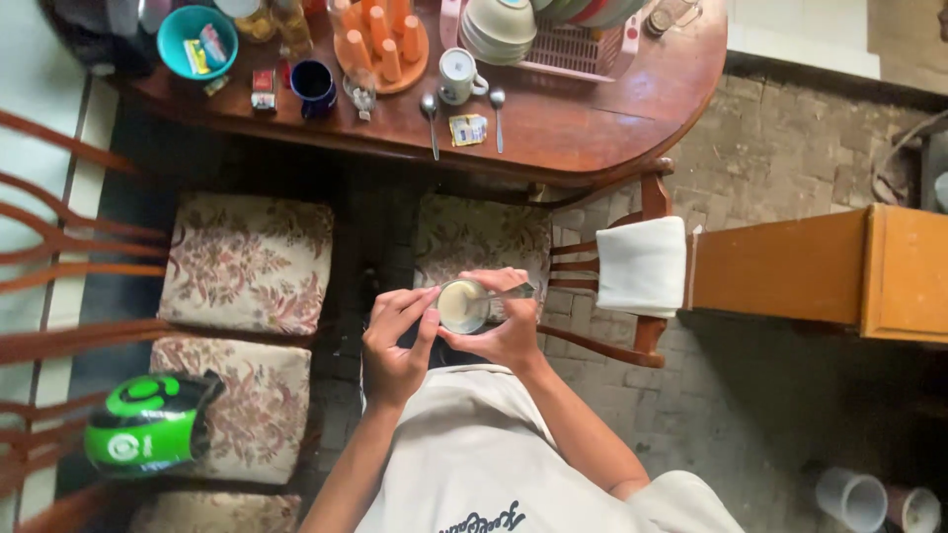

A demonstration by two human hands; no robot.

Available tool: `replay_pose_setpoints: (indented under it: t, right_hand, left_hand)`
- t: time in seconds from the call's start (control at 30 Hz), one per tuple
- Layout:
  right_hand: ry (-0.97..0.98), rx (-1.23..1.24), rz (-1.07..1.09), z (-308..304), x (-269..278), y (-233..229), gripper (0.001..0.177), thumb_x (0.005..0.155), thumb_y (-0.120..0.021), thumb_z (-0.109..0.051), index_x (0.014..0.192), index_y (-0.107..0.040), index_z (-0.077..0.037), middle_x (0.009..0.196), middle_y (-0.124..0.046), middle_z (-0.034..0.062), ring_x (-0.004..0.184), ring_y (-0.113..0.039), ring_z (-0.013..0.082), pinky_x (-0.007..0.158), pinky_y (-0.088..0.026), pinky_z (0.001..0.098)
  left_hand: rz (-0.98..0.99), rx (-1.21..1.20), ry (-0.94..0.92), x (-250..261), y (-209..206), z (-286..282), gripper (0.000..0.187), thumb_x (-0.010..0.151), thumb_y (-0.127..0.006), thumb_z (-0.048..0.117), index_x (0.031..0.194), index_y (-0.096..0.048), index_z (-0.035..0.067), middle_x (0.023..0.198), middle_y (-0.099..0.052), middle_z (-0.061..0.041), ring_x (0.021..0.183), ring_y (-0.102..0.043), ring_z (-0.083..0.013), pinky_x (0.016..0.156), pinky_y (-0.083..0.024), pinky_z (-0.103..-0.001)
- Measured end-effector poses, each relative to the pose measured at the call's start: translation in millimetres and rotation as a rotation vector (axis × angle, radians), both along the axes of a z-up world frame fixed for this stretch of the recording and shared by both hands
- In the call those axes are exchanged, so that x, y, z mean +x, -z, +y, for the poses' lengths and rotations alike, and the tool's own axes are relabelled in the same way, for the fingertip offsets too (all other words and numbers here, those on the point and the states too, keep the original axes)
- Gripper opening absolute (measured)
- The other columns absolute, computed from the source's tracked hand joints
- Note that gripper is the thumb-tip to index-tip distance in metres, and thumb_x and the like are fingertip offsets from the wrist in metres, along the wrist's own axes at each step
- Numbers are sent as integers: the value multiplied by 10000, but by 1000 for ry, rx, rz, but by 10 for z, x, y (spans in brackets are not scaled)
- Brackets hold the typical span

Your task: The person is preparing a drink by mixing ingredients in a glass and adding hot water from a pink thermos.

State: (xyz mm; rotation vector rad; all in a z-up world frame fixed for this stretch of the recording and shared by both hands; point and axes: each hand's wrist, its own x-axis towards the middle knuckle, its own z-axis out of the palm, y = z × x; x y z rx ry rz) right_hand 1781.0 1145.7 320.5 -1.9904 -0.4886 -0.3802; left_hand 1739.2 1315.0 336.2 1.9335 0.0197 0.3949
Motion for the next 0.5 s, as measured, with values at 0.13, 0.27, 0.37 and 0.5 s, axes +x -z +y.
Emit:
replay_pose_setpoints:
  t: [0.13, 0.27, 0.37, 0.5]
  right_hand:
    - [84, -12, 19, 321, 261, 17, 656, 578, -966, -238, 1143, -676, -72, 1109, -746, 73, 968, -679, 230, 926, -467, 378]
    - [179, -47, 25, 736, 574, -10, 668, 579, -968, -218, 1159, -672, -71, 1106, -738, 73, 985, -670, 245, 937, -469, 386]
    - [226, -45, 50, 1062, 759, -1, 671, 576, -964, -212, 1164, -672, -70, 1104, -740, 74, 984, -673, 244, 936, -470, 385]
    - [278, -66, 59, 1432, 1018, 18, 671, 582, -962, -212, 1170, -672, -71, 1117, -737, 80, 1003, -674, 254, 957, -475, 388]
  left_hand:
    - [0, -24, 84, 422, 42, 349, 234, 930, -695, 118, 1132, -768, 24, 1098, -752, -102, 1054, -673, -251, 937, -551, -350]
    - [-20, -39, 170, 885, 89, 778, 227, 912, -714, 111, 1116, -771, 30, 1091, -758, -95, 1041, -672, -256, 927, -548, -359]
    - [-6, -40, 222, 1162, 99, 1115, 228, 905, -724, 104, 1117, -770, 36, 1093, -755, -93, 1039, -670, -261, 927, -548, -364]
    - [10, -42, 276, 1485, 124, 1496, 236, 898, -732, 99, 1125, -766, 42, 1105, -750, -94, 1041, -667, -266, 931, -546, -365]
